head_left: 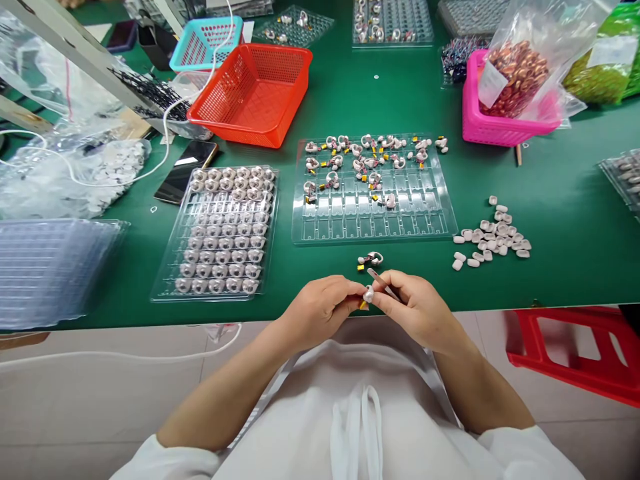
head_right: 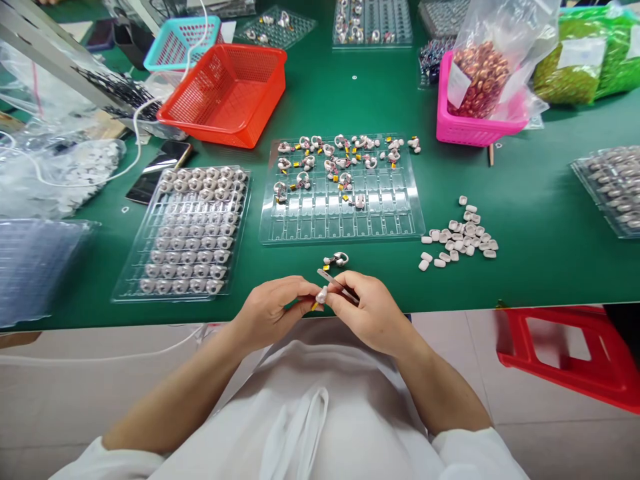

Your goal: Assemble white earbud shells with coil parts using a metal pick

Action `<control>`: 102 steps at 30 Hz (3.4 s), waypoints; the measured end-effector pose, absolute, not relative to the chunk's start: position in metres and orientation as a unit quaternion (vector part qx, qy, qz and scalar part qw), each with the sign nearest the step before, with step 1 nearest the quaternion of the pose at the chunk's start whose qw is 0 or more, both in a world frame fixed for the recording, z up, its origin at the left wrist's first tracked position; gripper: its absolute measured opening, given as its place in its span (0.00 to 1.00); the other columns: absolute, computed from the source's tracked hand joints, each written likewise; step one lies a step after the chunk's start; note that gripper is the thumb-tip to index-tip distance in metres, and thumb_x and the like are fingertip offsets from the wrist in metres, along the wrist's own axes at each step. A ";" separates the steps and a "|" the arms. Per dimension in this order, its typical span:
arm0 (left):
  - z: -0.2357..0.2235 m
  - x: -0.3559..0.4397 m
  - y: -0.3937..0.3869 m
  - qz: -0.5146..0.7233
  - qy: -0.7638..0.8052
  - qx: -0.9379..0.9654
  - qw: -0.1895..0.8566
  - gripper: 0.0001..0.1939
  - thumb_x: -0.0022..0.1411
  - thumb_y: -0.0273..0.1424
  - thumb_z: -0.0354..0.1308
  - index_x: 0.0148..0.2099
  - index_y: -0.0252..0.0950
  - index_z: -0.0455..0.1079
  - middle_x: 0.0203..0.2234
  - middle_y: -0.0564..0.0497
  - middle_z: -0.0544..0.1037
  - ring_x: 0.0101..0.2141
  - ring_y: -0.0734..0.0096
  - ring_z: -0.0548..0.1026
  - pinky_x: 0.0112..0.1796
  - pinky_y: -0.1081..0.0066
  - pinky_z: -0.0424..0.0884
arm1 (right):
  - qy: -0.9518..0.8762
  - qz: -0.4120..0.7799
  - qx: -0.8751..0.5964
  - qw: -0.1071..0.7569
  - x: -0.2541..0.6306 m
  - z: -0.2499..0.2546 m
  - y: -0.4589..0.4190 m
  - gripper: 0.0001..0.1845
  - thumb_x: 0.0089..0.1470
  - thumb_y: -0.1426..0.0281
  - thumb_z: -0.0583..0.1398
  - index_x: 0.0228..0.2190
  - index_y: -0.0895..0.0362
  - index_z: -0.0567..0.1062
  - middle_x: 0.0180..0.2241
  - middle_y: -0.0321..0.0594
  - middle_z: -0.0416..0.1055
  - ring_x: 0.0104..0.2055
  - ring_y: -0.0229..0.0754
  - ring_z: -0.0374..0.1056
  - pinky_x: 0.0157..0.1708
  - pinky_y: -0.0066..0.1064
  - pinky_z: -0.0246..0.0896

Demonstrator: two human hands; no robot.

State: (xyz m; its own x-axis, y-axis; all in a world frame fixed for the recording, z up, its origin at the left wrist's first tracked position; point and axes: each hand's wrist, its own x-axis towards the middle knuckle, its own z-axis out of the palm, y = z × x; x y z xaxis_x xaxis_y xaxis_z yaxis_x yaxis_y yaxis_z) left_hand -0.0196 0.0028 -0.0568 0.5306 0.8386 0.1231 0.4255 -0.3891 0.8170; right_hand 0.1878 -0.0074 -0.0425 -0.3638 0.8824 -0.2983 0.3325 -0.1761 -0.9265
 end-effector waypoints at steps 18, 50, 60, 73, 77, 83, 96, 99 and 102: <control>-0.055 -0.016 -0.004 0.275 0.469 0.696 0.469 0.07 0.63 0.29 0.58 0.40 0.37 0.78 0.32 0.52 0.82 0.32 0.79 0.78 0.35 0.82 0.70 | -0.639 0.564 -0.481 0.208 0.193 -0.035 0.005 0.08 0.59 0.69 0.60 0.30 0.59 0.75 0.21 0.33 0.62 0.23 0.32 0.53 0.22 0.25 0.47; -0.045 -0.010 -0.008 0.333 0.479 0.346 0.734 0.12 0.53 0.33 0.70 0.39 0.33 0.78 0.32 0.50 0.81 0.34 0.74 0.80 0.39 0.76 0.80 | -0.826 0.246 -0.329 0.386 0.190 -0.055 -0.009 0.10 0.57 0.82 0.58 0.40 0.59 0.70 0.34 0.41 0.71 0.34 0.36 0.67 0.32 0.26 0.64; -0.049 -0.021 0.005 0.239 0.378 0.201 0.872 0.13 0.56 0.35 0.68 0.39 0.30 0.77 0.28 0.48 0.77 0.27 0.75 0.77 0.30 0.77 0.76 | -0.878 0.127 -0.264 0.378 0.193 -0.052 -0.006 0.14 0.56 0.80 0.60 0.45 0.62 0.69 0.34 0.44 0.74 0.29 0.38 0.63 0.27 0.30 0.60; -0.045 -0.019 0.007 0.215 0.385 0.199 0.875 0.12 0.49 0.32 0.72 0.34 0.31 0.79 0.24 0.48 0.76 0.25 0.75 0.76 0.30 0.77 0.75 | -0.889 0.184 -0.224 0.354 0.201 -0.044 -0.002 0.12 0.59 0.81 0.58 0.45 0.63 0.72 0.37 0.44 0.73 0.31 0.37 0.61 0.29 0.31 0.60; -0.043 -0.016 0.003 0.288 0.435 0.265 0.811 0.11 0.51 0.33 0.72 0.36 0.33 0.79 0.26 0.51 0.77 0.27 0.77 0.76 0.32 0.78 0.76 | -0.779 0.321 -0.325 0.429 0.206 -0.047 -0.010 0.18 0.60 0.83 0.55 0.50 0.60 0.72 0.42 0.45 0.69 0.41 0.37 0.67 0.37 0.28 0.64; -0.036 -0.011 -0.002 0.359 0.476 0.272 0.756 0.10 0.52 0.33 0.71 0.36 0.33 0.79 0.27 0.51 0.79 0.26 0.80 0.76 0.31 0.81 0.75 | -0.674 0.255 -0.522 0.457 0.212 -0.065 -0.023 0.16 0.66 0.74 0.53 0.50 0.53 0.76 0.50 0.46 0.67 0.51 0.42 0.66 0.42 0.32 0.65; -0.033 -0.005 -0.011 0.381 0.549 0.335 0.664 0.11 0.54 0.36 0.69 0.35 0.33 0.78 0.27 0.50 0.79 0.27 0.80 0.73 0.30 0.82 0.69 | -0.598 0.448 -0.376 0.549 0.211 -0.055 -0.046 0.25 0.59 0.86 0.55 0.53 0.55 0.75 0.48 0.48 0.68 0.49 0.46 0.71 0.46 0.43 0.77; -0.032 -0.003 -0.012 0.389 0.547 0.347 0.654 0.07 0.56 0.32 0.67 0.35 0.34 0.78 0.26 0.51 0.79 0.27 0.81 0.74 0.30 0.84 0.69 | -0.589 0.469 -0.327 0.572 0.201 -0.055 -0.048 0.28 0.57 0.89 0.55 0.54 0.57 0.74 0.47 0.48 0.69 0.50 0.46 0.70 0.45 0.44 0.78; -0.030 -0.002 -0.012 0.394 0.543 0.357 0.650 0.05 0.56 0.30 0.65 0.35 0.34 0.78 0.26 0.52 0.80 0.28 0.81 0.75 0.30 0.84 0.70 | -0.601 0.459 -0.325 0.568 0.196 -0.058 -0.047 0.28 0.56 0.89 0.55 0.54 0.57 0.74 0.47 0.49 0.69 0.50 0.47 0.71 0.44 0.44 0.79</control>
State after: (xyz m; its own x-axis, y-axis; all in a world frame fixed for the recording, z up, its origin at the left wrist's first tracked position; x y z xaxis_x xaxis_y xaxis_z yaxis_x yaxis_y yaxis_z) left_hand -0.0018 -0.0124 -0.0301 0.1014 0.8997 -0.4245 -0.1245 0.4349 0.8918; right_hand 0.1958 -0.0473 -0.0577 -0.1441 0.9121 0.3837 -0.1309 0.3668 -0.9211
